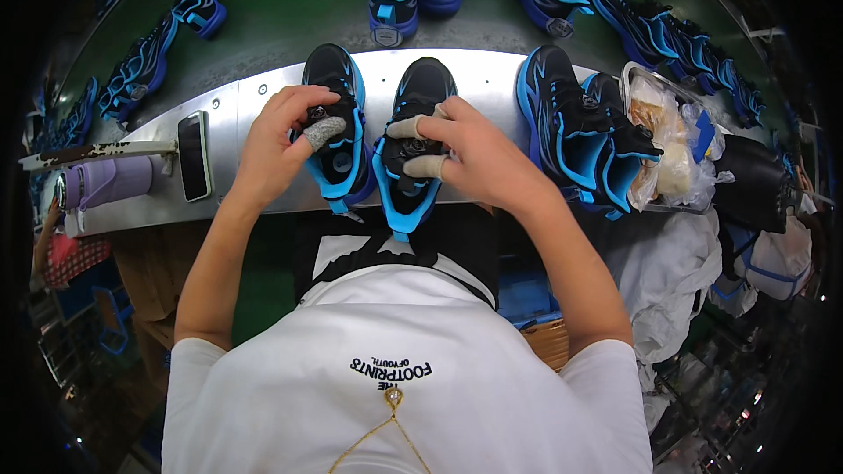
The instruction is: The person wipes shoe dials and collars by hand using cloth finger covers, places the shoes onto a conveyor belt, and takes new shoes from the conveyor belt to wipe.
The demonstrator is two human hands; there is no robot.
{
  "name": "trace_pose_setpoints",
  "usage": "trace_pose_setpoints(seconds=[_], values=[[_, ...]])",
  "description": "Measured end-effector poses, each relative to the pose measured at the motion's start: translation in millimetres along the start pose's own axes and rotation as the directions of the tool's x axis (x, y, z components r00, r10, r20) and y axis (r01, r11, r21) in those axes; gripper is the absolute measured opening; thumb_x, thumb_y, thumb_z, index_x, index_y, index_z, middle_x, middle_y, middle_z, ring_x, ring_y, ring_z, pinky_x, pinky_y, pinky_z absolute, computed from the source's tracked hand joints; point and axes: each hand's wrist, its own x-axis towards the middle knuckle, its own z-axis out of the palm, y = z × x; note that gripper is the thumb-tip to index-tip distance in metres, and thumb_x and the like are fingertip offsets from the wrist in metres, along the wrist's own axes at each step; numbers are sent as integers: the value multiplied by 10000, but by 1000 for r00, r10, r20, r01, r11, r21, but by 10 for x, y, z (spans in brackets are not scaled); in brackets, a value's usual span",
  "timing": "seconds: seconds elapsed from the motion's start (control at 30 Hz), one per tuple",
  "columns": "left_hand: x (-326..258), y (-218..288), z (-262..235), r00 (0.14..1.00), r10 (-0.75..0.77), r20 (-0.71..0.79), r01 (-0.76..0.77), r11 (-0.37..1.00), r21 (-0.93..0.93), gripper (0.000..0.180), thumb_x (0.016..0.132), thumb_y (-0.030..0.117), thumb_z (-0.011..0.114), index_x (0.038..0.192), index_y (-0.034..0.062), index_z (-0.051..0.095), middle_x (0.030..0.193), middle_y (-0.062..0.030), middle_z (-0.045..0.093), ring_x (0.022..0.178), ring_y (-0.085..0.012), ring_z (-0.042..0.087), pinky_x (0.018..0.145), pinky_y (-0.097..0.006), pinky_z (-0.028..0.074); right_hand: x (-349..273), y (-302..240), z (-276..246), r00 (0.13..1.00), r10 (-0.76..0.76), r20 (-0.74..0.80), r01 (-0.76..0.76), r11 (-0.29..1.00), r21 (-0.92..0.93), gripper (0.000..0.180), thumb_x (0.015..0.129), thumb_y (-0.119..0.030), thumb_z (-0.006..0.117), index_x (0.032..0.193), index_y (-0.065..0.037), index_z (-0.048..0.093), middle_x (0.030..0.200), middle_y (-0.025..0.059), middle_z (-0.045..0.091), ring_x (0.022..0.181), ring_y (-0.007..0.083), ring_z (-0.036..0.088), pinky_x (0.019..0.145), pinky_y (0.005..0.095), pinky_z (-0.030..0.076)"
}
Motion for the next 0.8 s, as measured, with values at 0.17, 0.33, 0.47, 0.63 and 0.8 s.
trace_pose_setpoints(seconds=[0.17,0.33,0.47,0.63,0.8], values=[[4,37,32,995,-54,-81,60,996,71,363,754,-72,549,1076,50,662,936,-12,557,744,-113,465,695,-240,405,25,7,145,996,7,-94,-14,997,-73,298,772,-193,747,1053,-101,711,893,121,552,787,271,578,691,365,477],[24,22,29,989,-128,-76,130,991,25,248,788,-12,653,1025,53,683,866,14,521,698,-86,416,661,-230,374,57,78,-1,985,-155,-72,163,980,114,367,760,-151,750,1114,-78,692,882,112,583,899,279,592,814,363,492],[27,2,41,987,-126,-95,125,992,-16,231,798,18,685,1026,52,686,868,21,528,690,-84,415,660,-225,376,47,28,125,990,-136,-22,137,961,241,360,765,-151,752,1113,-82,690,893,100,595,922,276,597,837,364,478],[33,51,20,973,-214,-89,213,977,-20,195,815,14,664,1007,43,687,906,20,568,702,-71,435,669,-217,392,76,1,141,986,-120,-112,114,992,-54,324,775,-132,745,1090,-78,690,920,94,612,912,271,602,799,361,487],[-291,524,208,977,-209,-46,208,978,-31,133,901,53,592,989,28,687,864,-23,623,672,-84,561,630,-212,439,62,61,139,995,-100,15,85,905,417,357,787,-87,720,1139,-90,668,934,84,621,826,242,581,736,338,480]])
